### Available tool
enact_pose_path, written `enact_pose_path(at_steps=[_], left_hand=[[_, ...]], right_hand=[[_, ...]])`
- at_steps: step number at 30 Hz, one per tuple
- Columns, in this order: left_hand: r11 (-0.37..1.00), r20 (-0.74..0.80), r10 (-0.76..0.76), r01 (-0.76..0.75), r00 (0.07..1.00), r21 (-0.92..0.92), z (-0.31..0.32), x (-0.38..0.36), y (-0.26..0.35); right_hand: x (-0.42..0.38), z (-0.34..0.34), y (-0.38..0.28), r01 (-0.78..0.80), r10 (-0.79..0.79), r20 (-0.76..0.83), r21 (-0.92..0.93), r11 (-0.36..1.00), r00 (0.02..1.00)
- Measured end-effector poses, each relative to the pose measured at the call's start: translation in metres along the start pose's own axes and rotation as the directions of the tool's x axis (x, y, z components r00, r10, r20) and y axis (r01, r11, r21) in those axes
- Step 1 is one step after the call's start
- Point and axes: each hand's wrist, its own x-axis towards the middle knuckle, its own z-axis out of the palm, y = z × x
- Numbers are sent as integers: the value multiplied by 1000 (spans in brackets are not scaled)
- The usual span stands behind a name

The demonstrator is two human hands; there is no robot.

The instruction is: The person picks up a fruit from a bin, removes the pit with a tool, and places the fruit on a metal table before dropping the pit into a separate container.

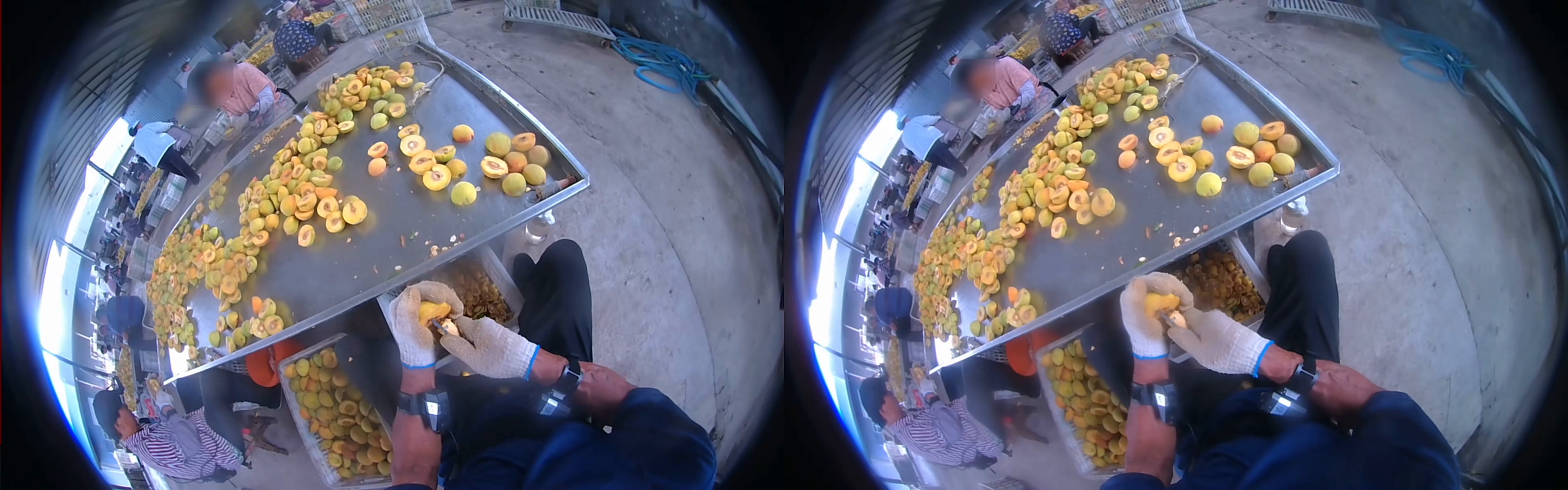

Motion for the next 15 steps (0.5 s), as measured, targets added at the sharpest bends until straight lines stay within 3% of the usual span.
enact_pose_path(at_steps=[2, 6, 8, 9, 11, 15], left_hand=[[985, -1, 22, -21, 1000, 172, 5, 0, 7], [971, -4, 98, -94, 995, 222, 7, -5, 7], [987, -137, 41, -19, 990, 160, 10, -9, 3], [987, -138, 39, -16, 990, 161, 11, -10, 2], [985, -209, 49, -13, 977, 172, 14, -12, 1], [978, -222, 71, -24, 972, 205, 14, -12, -1]], right_hand=[[-1, -2, -5, -148, 121, 126, 236, 960, 985], [-1, 4, 3, -3, -1, 25, 128, 992, 1000], [3, 6, 4, 18, -17, -12, 39, 999, 1000], [3, 5, 4, 16, -16, -12, 41, 999, 1000], [3, 1, 2, -132, 111, 122, 176, 976, 986], [4, 6, 11, -27, 17, 60, 158, 987, 998]])
